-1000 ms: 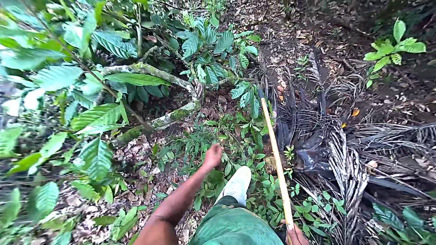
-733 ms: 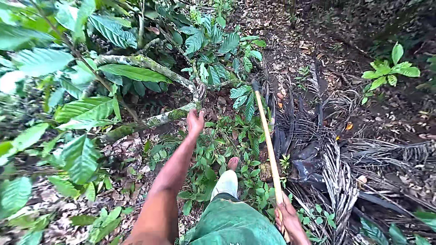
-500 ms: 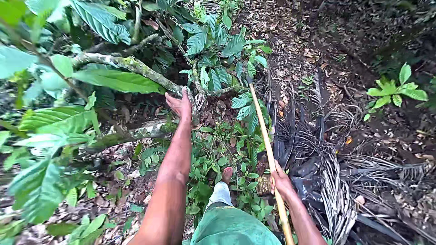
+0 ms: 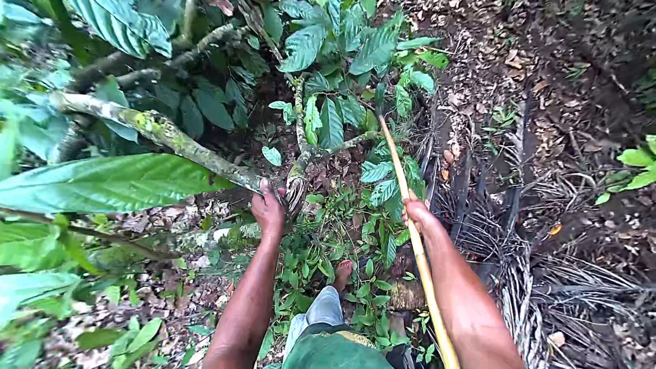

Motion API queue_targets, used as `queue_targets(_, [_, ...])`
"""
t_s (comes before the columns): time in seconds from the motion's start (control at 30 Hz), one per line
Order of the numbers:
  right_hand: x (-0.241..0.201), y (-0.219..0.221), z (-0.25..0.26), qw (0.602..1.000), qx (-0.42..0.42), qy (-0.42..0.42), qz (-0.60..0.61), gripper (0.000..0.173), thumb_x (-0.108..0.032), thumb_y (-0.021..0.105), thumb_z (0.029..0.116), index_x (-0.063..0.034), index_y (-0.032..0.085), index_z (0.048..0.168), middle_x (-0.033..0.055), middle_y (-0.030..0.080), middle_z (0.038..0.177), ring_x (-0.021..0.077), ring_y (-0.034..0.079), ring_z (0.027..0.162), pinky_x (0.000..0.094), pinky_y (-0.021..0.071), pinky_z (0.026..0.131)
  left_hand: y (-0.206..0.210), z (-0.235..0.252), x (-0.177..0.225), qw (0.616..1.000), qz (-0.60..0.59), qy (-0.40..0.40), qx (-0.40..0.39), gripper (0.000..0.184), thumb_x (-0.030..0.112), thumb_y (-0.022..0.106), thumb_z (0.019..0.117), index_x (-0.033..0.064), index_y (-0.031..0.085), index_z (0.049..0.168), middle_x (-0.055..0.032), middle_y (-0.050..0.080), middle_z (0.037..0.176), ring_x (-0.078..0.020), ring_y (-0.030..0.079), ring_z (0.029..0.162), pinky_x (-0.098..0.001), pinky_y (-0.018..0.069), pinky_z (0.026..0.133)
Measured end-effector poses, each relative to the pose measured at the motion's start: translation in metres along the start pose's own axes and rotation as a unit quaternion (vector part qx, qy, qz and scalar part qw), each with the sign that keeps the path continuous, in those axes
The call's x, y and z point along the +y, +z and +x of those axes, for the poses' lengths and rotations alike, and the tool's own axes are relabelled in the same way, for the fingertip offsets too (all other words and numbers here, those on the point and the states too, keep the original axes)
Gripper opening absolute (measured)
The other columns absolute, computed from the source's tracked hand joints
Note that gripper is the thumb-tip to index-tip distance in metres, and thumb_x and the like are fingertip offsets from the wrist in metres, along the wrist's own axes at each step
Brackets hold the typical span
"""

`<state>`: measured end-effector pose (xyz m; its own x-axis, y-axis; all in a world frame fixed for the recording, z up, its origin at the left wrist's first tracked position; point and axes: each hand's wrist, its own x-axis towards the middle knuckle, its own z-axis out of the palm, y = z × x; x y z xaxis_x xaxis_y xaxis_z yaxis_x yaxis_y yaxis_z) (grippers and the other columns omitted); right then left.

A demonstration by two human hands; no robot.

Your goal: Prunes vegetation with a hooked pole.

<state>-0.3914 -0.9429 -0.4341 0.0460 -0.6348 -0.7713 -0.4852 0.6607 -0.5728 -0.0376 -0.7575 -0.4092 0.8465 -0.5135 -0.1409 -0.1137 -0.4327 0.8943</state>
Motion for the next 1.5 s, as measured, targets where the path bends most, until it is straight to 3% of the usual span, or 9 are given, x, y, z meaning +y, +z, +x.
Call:
queue_targets(0.27, [0.155,-0.022,-0.296,0.994,0.005,0.011,0.105,0.063,-0.027,0.038,0.1117,-0.0375,0.007,0.166,0.0018,0.049,0.066,0.0146,0.045,0.043,0.0321,0.0431,0.036,-0.007,-0.013,0.007,0.997,0.074,-0.017,-0.016,0.075,0.064,0.018,0.1069,0.0063,0.061,0.130,-0.0137,0.072,0.111,-0.0310,0.070,0.097,-0.0601,0.0552,0.088])
queue_targets(0.8, [0.209,-0.075,-0.222,0.927,0.000,0.045,0.373,0.050,-0.035,0.028,0.1140,-0.0357,0.020,0.163,-0.0019,0.043,0.063,0.0083,0.041,0.041,0.0229,0.0368,0.035,0.014,-0.010,0.026,0.998,0.026,0.017,0.056,0.067,0.053,0.018,0.1108,0.0042,0.062,0.125,-0.0075,0.075,0.097,-0.0204,0.073,0.087,-0.0489,0.0588,0.086])
queue_targets(0.97, [0.158,-0.079,-0.128,0.793,-0.132,0.062,0.592,0.041,-0.047,0.030,0.1100,-0.0132,0.052,0.105,-0.0030,0.048,0.057,0.0034,0.045,0.037,0.0154,0.0384,0.034,0.019,-0.009,0.032,0.997,0.012,0.001,0.073,0.067,0.054,0.020,0.1106,0.0040,0.064,0.120,-0.0061,0.074,0.094,-0.0179,0.072,0.085,-0.0455,0.0592,0.086])
queue_targets(1.03, [0.153,-0.075,-0.113,0.742,-0.198,0.049,0.639,0.041,-0.048,0.033,0.1088,-0.0119,0.052,0.112,-0.0034,0.048,0.059,0.0026,0.046,0.038,0.0141,0.0400,0.035,0.019,-0.010,0.035,0.997,0.018,0.003,0.077,0.067,0.054,0.020,0.1105,0.0052,0.064,0.121,-0.0053,0.075,0.095,-0.0177,0.072,0.086,-0.0453,0.0589,0.086])
queue_targets(1.1, [0.172,-0.075,-0.146,0.755,-0.207,0.035,0.621,0.038,-0.045,0.032,0.1103,-0.0145,0.051,0.122,-0.0044,0.048,0.062,0.0021,0.046,0.041,0.0143,0.0406,0.037,0.012,-0.014,0.034,0.997,0.029,0.006,0.074,0.067,0.053,0.019,0.1108,0.0057,0.065,0.123,-0.0060,0.075,0.096,-0.0185,0.073,0.087,-0.0461,0.0591,0.087])
queue_targets(1.2, [0.200,-0.076,-0.213,0.794,-0.114,0.076,0.592,0.041,-0.047,0.031,0.1112,-0.0136,0.050,0.098,-0.0033,0.049,0.060,0.0037,0.046,0.039,0.0164,0.0399,0.034,-0.005,-0.017,0.025,0.998,0.039,0.020,0.037,0.074,0.063,0.014,0.1072,0.0094,0.061,0.128,-0.0078,0.074,0.103,-0.0230,0.072,0.092,-0.0532,0.0584,0.086])
queue_targets(1.27, [0.197,-0.085,-0.219,0.796,-0.115,0.075,0.590,0.040,-0.046,0.029,0.1115,-0.0143,0.051,0.104,-0.0031,0.050,0.060,0.0033,0.046,0.038,0.0160,0.0400,0.033,-0.006,-0.025,0.009,0.998,0.048,0.019,0.037,0.079,0.071,0.012,0.1032,0.0145,0.062,0.129,-0.0069,0.075,0.105,-0.0254,0.071,0.093,-0.0570,0.0569,0.084])
queue_targets(1.4, [0.151,-0.099,-0.153,0.808,-0.165,0.074,0.561,0.036,-0.044,0.027,0.1114,-0.0155,0.050,0.111,-0.0052,0.046,0.058,0.0002,0.043,0.039,0.0132,0.0363,0.035,0.012,-0.027,0.022,0.996,0.074,-0.003,0.056,0.070,0.058,0.018,0.1089,0.0080,0.062,0.131,-0.0126,0.073,0.110,-0.0285,0.070,0.101,-0.0556,0.0542,0.094])
queue_targets(1.5, [0.134,-0.097,-0.099,0.796,-0.166,0.114,0.570,0.041,-0.048,0.038,0.1084,-0.0118,0.050,0.092,-0.0035,0.046,0.056,0.0020,0.044,0.037,0.0142,0.0373,0.033,0.020,-0.011,0.031,0.996,0.054,-0.002,0.068,0.069,0.056,0.018,0.1096,0.0068,0.064,0.122,-0.0106,0.073,0.101,-0.0255,0.070,0.092,-0.0521,0.0562,0.087])
